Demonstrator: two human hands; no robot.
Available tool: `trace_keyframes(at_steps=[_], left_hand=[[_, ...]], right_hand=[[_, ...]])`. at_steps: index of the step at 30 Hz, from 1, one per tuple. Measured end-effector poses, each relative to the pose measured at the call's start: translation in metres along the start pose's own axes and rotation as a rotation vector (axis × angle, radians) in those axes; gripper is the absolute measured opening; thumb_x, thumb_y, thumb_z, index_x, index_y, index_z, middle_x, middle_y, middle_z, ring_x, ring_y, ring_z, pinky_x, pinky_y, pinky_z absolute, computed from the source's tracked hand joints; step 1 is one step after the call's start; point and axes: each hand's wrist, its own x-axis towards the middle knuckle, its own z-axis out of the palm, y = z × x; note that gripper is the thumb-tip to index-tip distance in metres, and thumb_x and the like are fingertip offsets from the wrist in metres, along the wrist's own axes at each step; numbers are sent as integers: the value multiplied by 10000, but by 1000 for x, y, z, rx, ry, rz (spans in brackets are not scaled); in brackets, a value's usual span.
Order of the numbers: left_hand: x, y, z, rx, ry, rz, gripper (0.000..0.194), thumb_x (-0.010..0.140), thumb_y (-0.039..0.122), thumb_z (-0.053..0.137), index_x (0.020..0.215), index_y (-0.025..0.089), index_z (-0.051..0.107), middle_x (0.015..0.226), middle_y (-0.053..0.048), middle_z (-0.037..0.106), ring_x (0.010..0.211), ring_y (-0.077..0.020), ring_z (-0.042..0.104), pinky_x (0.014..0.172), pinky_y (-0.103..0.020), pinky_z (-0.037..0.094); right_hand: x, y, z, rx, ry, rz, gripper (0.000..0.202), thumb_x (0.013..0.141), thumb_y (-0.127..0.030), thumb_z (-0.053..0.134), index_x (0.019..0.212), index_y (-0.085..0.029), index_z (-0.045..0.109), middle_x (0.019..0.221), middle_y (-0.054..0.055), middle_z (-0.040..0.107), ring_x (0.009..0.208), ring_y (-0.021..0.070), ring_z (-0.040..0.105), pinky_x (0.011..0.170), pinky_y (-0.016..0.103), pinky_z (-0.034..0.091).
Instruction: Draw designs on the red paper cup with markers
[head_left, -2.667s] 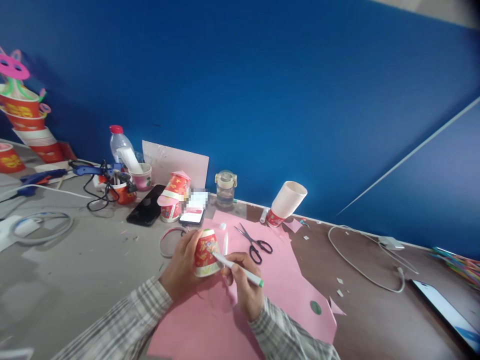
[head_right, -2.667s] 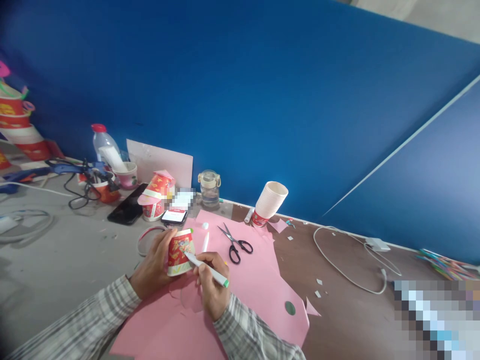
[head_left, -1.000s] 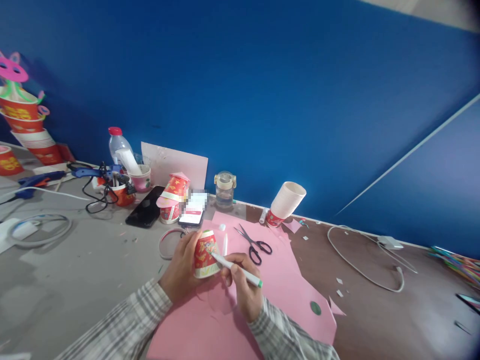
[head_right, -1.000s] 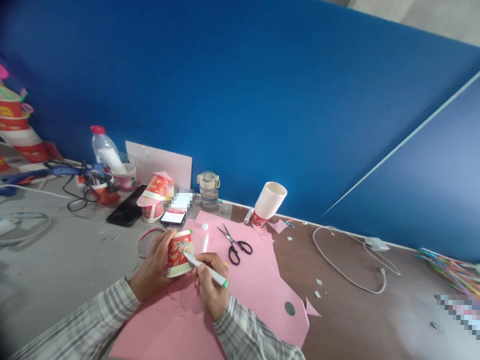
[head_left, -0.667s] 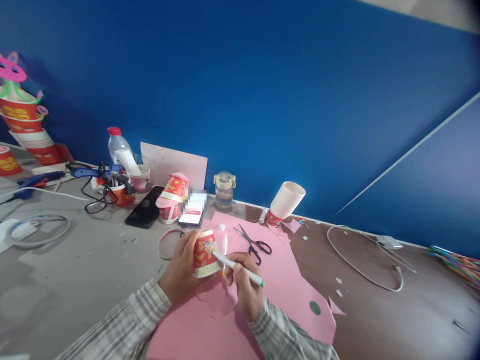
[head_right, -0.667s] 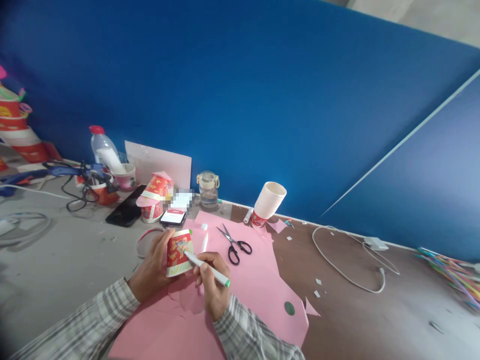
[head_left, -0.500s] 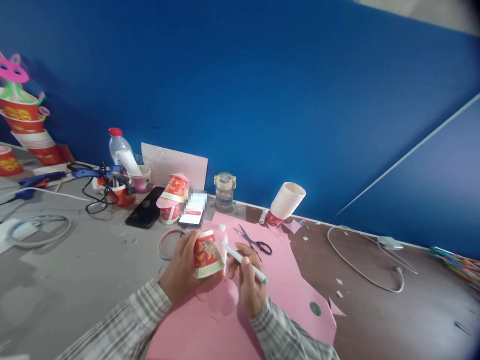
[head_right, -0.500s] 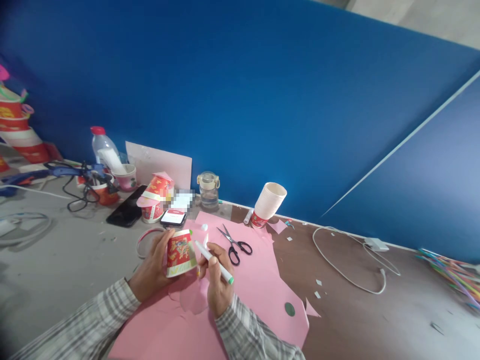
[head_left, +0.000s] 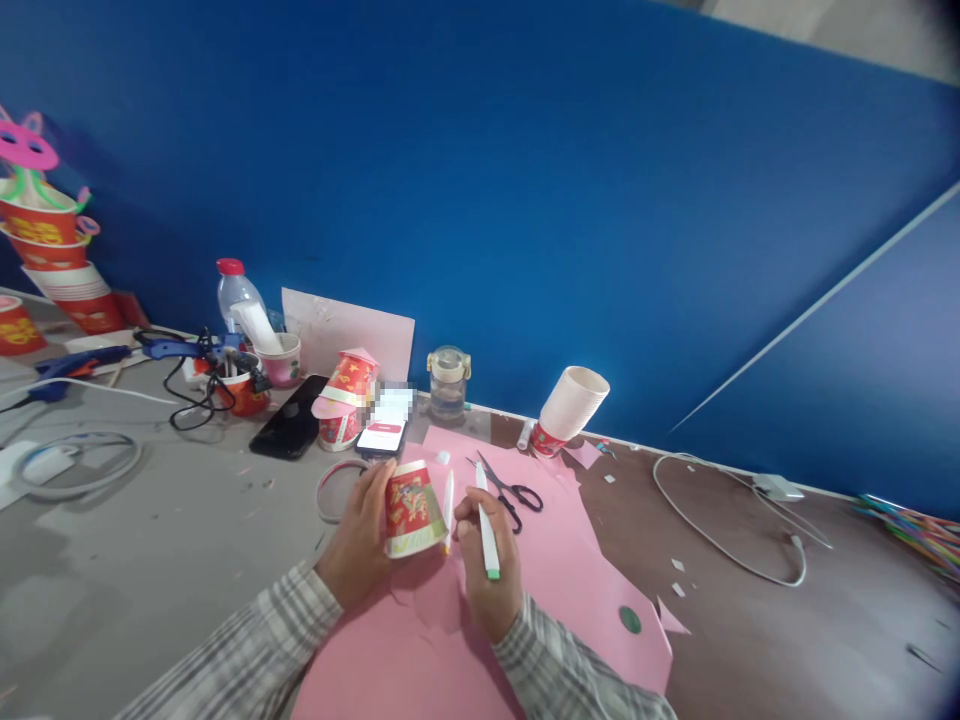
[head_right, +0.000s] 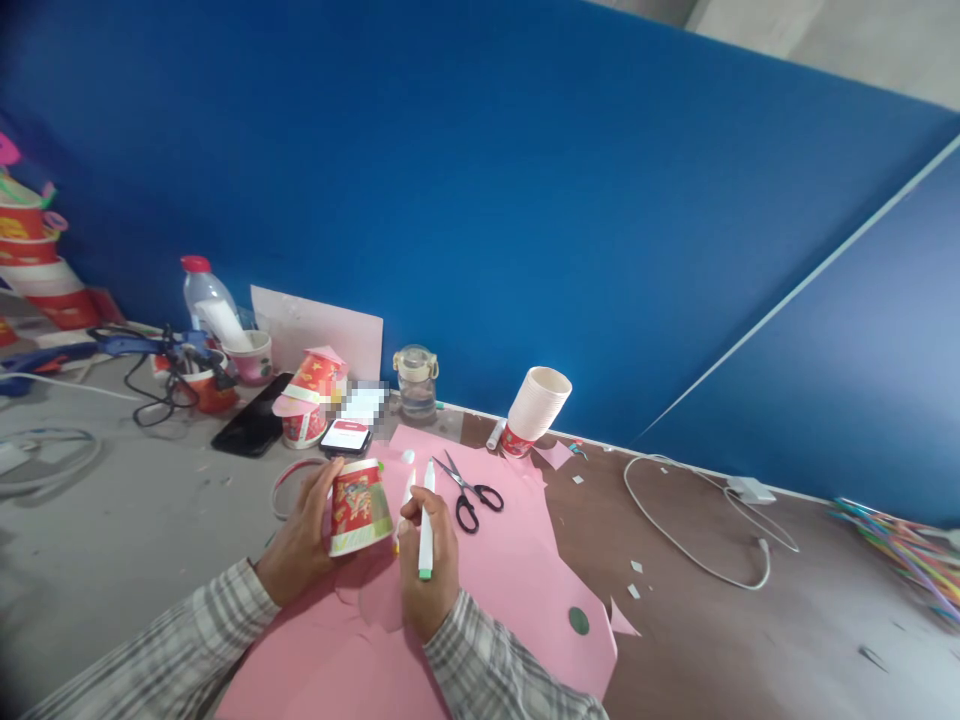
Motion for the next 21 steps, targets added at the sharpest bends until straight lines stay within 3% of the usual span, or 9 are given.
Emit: trace_keyframes(at_steps=[14,21], left_hand=[[0,2,-3,-36,64,-15,972,563,623,626,1307,206,159,1218,-141,422,1119,-340,413,904,-539,424],[1,-2,-4,-27,128,64,892,635,572,580,1311,187,144,1212,-152,439,1098,-322,445,877,-517,450]], right_hand=[[0,6,2,-46,-48,-58,406,754,-93,485,1128,-245,519,814,31,597,693,230,604,630,357,530],[-1,4,4,90,-98,-33,345,794,-127,492,1112,-252,535,821,34,606,596,205,608,548,330,549]])
